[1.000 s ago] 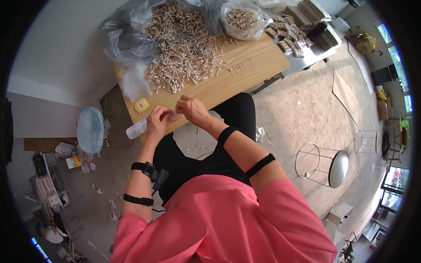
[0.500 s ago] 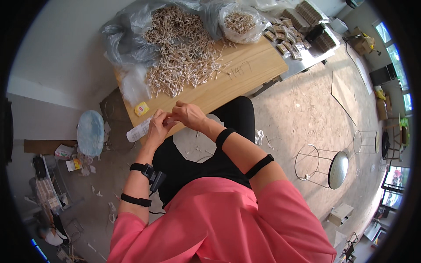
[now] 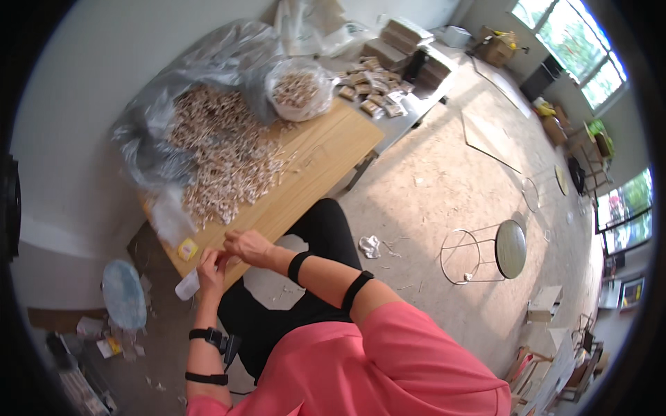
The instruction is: Manually counting and placing cotton swabs into plastic containers and sealing them.
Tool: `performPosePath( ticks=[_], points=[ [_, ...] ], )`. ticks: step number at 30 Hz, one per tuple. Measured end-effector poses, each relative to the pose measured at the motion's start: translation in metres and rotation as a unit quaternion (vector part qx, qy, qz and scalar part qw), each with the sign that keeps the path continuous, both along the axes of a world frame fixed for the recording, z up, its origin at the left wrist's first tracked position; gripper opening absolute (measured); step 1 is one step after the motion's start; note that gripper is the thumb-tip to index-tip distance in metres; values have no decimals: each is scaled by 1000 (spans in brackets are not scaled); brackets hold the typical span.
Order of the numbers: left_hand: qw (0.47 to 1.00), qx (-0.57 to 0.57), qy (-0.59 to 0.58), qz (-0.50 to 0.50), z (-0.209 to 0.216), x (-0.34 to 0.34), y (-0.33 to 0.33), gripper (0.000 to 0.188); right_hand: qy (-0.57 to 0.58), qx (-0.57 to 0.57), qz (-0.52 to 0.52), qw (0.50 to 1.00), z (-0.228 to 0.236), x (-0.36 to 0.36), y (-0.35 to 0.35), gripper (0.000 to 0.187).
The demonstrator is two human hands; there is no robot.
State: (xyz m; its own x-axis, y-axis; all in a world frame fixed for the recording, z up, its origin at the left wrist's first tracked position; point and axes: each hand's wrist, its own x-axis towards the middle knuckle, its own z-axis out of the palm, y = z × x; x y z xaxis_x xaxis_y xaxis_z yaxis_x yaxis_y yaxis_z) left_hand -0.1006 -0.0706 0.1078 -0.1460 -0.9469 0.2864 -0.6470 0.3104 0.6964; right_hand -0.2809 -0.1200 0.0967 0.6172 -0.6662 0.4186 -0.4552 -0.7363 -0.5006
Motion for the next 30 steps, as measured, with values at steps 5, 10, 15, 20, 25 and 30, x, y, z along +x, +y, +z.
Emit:
performPosePath(
  ticks=[5, 10, 15, 20, 25, 30],
  points=[
    [1000, 11, 9, -27, 3, 0, -8, 6, 37, 66, 10, 997, 5, -7, 0, 10],
    [991, 118, 36, -46, 10, -1, -9, 5, 9, 107, 38, 993, 4, -13, -1, 10],
    [991, 110, 32, -62, 15, -5, -8, 3, 13, 113, 43, 993, -9, -15, 1, 11],
    [990, 137, 32, -33, 10, 2, -14, 5, 9, 122, 69, 990, -5, -8, -12, 15],
    [994, 94, 22, -52, 13, -2, -8, 7, 4, 100, 92, 991, -13, -12, -10, 10],
    [993, 93, 41, -56, 15, -7, -7, 6, -11, 130, 62, 990, -3, -18, -5, 6]
  ],
)
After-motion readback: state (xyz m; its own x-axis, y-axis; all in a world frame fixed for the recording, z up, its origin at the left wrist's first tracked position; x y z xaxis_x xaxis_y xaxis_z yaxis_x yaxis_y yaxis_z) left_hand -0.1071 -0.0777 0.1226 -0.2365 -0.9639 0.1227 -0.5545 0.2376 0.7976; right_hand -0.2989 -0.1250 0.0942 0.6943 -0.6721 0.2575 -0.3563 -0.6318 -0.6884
